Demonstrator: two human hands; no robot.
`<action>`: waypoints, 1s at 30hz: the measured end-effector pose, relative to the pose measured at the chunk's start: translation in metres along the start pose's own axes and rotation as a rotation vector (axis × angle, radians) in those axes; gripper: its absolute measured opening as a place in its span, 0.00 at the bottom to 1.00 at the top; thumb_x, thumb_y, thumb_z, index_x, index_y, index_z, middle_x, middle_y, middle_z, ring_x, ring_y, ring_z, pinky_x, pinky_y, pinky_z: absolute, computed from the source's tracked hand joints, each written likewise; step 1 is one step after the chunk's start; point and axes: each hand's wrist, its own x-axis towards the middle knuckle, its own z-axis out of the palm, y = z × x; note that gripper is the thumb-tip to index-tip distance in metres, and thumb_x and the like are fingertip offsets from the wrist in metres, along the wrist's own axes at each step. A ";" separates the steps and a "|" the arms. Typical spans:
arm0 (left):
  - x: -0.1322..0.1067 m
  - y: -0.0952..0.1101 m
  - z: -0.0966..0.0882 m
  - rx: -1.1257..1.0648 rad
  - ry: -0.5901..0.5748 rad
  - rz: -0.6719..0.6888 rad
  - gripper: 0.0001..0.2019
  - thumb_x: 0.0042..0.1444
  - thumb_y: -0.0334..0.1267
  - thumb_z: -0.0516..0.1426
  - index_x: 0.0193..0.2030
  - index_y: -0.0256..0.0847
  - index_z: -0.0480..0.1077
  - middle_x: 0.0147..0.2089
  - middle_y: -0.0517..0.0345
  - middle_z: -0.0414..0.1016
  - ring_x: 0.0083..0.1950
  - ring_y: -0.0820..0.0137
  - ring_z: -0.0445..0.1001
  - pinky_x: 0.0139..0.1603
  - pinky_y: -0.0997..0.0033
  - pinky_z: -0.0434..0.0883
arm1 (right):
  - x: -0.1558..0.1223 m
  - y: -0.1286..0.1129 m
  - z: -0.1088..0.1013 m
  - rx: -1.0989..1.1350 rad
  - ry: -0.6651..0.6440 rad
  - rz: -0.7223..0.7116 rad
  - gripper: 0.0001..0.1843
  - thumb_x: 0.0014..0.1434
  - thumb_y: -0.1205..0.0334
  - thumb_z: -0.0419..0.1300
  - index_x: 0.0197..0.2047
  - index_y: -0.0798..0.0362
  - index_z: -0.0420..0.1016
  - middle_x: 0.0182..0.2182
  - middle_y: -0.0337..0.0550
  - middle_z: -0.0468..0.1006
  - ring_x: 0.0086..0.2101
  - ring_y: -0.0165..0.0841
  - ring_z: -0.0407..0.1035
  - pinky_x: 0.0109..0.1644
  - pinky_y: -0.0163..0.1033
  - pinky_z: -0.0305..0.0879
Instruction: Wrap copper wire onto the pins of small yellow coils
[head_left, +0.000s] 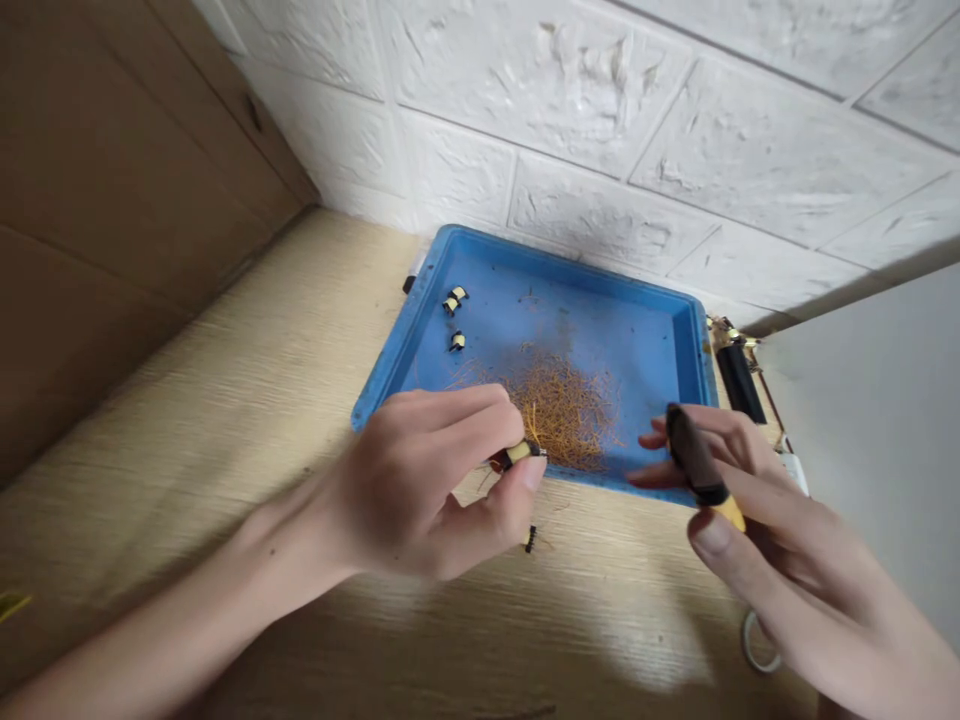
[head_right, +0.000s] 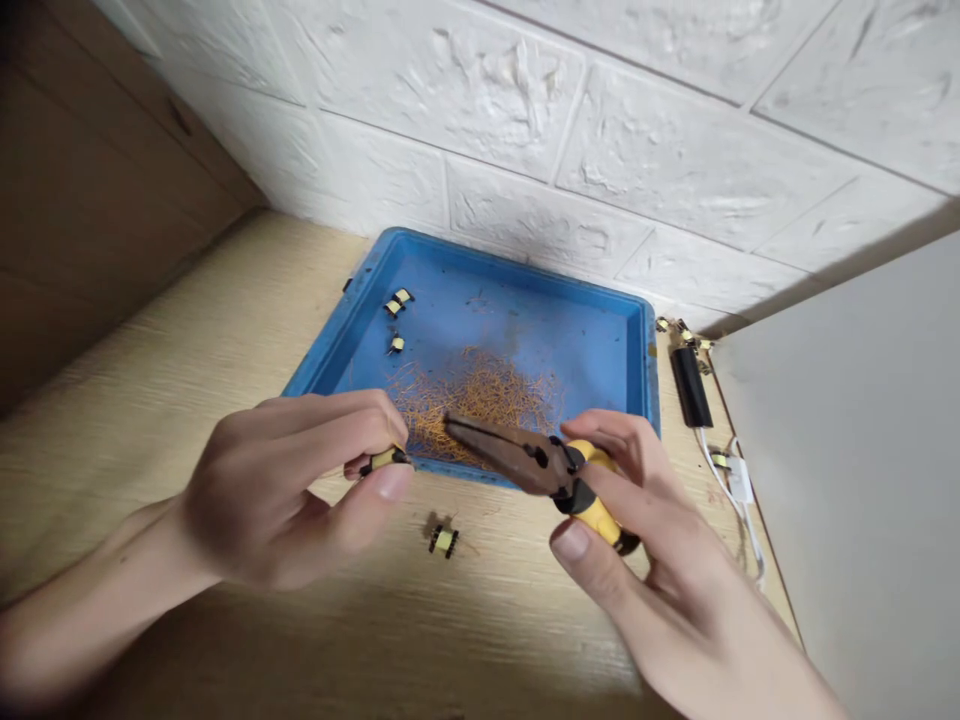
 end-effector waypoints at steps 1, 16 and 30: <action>0.000 0.000 -0.001 0.017 0.015 0.014 0.11 0.63 0.29 0.54 0.30 0.44 0.61 0.25 0.65 0.64 0.24 0.74 0.60 0.22 0.69 0.59 | 0.002 0.001 0.003 -0.025 0.021 -0.018 0.13 0.74 0.52 0.57 0.57 0.35 0.78 0.65 0.42 0.69 0.73 0.51 0.55 0.69 0.55 0.67; -0.002 -0.009 0.000 0.202 0.057 0.139 0.10 0.61 0.29 0.55 0.29 0.43 0.64 0.25 0.60 0.73 0.24 0.73 0.68 0.23 0.69 0.63 | 0.018 0.007 0.010 -0.192 0.096 -0.171 0.14 0.72 0.59 0.61 0.33 0.50 0.68 0.65 0.49 0.63 0.72 0.51 0.56 0.71 0.60 0.64; -0.004 -0.012 0.002 0.250 0.018 0.227 0.12 0.62 0.29 0.55 0.26 0.40 0.68 0.25 0.58 0.72 0.23 0.71 0.65 0.22 0.66 0.62 | 0.016 0.003 0.012 -0.209 0.040 -0.151 0.05 0.70 0.57 0.64 0.40 0.46 0.78 0.62 0.47 0.69 0.60 0.42 0.73 0.32 0.29 0.82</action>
